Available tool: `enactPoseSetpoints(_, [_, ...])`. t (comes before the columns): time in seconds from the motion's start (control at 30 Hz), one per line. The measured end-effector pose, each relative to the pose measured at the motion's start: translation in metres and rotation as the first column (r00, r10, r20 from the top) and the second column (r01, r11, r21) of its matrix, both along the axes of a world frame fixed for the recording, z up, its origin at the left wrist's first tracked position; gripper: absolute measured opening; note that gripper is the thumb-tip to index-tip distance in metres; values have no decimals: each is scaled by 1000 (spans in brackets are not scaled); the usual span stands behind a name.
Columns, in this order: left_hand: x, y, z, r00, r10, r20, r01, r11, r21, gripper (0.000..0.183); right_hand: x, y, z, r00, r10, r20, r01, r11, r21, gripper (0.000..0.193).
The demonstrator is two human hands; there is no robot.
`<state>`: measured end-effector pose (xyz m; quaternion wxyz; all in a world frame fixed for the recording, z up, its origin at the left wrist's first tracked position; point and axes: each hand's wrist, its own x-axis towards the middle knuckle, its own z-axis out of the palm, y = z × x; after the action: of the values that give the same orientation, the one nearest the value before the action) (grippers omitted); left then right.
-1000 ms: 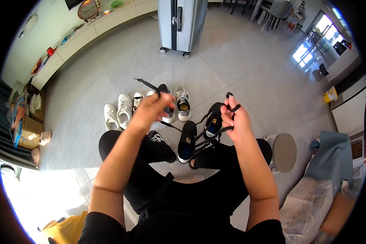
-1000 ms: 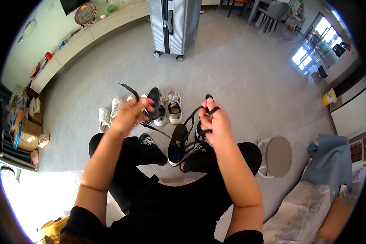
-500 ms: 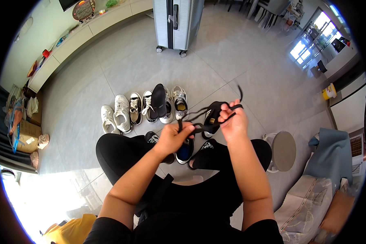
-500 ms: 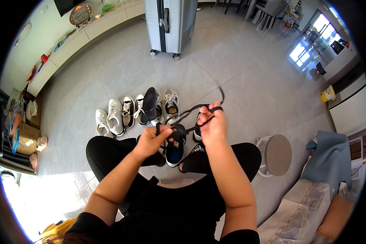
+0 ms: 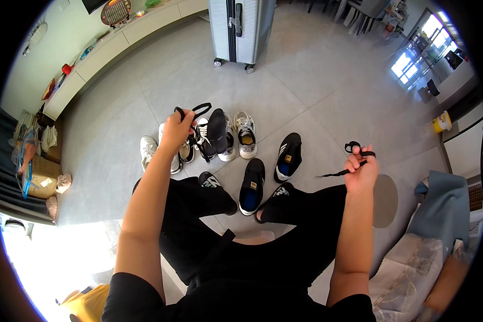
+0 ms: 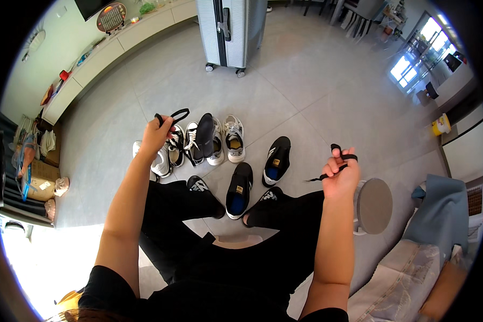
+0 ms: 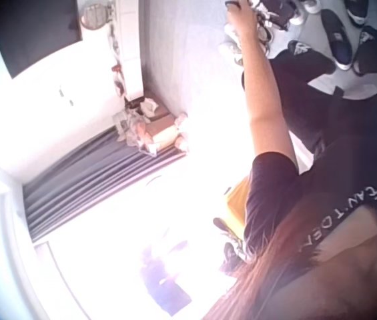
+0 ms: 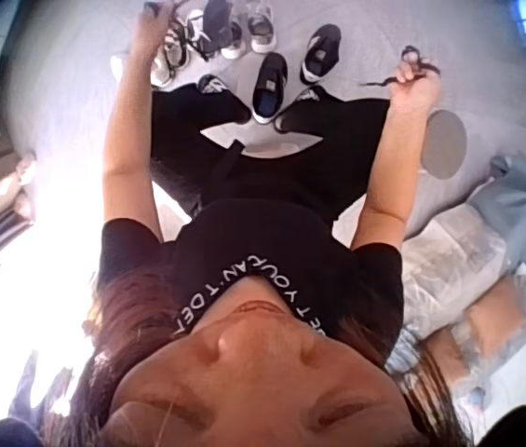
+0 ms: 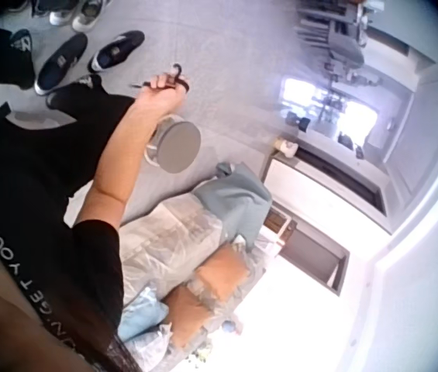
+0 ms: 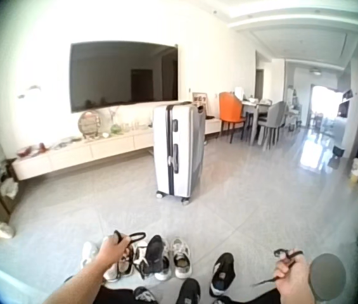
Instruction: The person holds a black shoe and unlaces it by hand, pulling the laces through each eyelet until they are completely removed.
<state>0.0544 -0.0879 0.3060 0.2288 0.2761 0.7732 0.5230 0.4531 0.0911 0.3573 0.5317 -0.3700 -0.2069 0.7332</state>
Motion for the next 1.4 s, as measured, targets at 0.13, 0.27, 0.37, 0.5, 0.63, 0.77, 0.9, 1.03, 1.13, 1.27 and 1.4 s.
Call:
enactPoseSetpoints(0.13, [-22, 24, -16, 992, 13, -124, -24, 996, -87, 26, -7, -4, -21, 998, 61, -5, -61, 998, -31, 19])
enactPoseSetpoints(0.27, [-33, 35, -61, 952, -133, -276, 62, 965, -254, 42, -23, -12, -32, 990, 142, 14, -141, 988, -62, 19])
enactPoseSetpoints(0.37, [-32, 40, -92, 857, -418, -302, 150, 762, -629, 61, -41, -22, -31, 970, 242, 35, -238, 968, -81, 17])
enactPoseSetpoints(0.5, [45, 47, -45, 825, -563, 49, 511, 706, -490, 50, -66, -38, -25, 882, 424, 207, -430, 903, -19, 22])
enactPoseSetpoints(0.63, [122, 24, -50, 556, -608, 566, 715, 698, 47, 73, -92, -66, -21, 691, 607, 392, -638, 768, -64, 25])
enactPoseSetpoints(0.77, [188, -1, -33, 20, -500, 866, 369, 808, 459, 84, -102, -99, -33, 588, 703, 401, -732, 673, -107, 16])
enactPoseSetpoints(0.9, [205, -19, -54, 35, -540, 841, 346, 796, 496, 69, -95, -98, -48, 601, 644, 474, -702, 708, -71, 12])
enactPoseSetpoints(1.03, [197, -38, -53, 380, -567, 730, 596, 754, 275, 33, -79, -84, -43, 643, 576, 506, -645, 762, -48, 15])
enactPoseSetpoints(1.13, [180, -47, -49, 638, -573, 514, 644, 764, 53, 18, -70, -78, -39, 670, 548, 500, -615, 788, -40, 16])
enactPoseSetpoints(1.27, [149, -59, -51, 816, -517, 258, 563, 811, -157, 15, -67, -80, -34, 725, 509, 464, -564, 825, -23, 18])
enactPoseSetpoints(1.4, [122, -76, -43, 895, -321, -311, 295, 947, -129, 12, -56, -73, -47, 864, 323, 387, -365, 930, 40, 21])
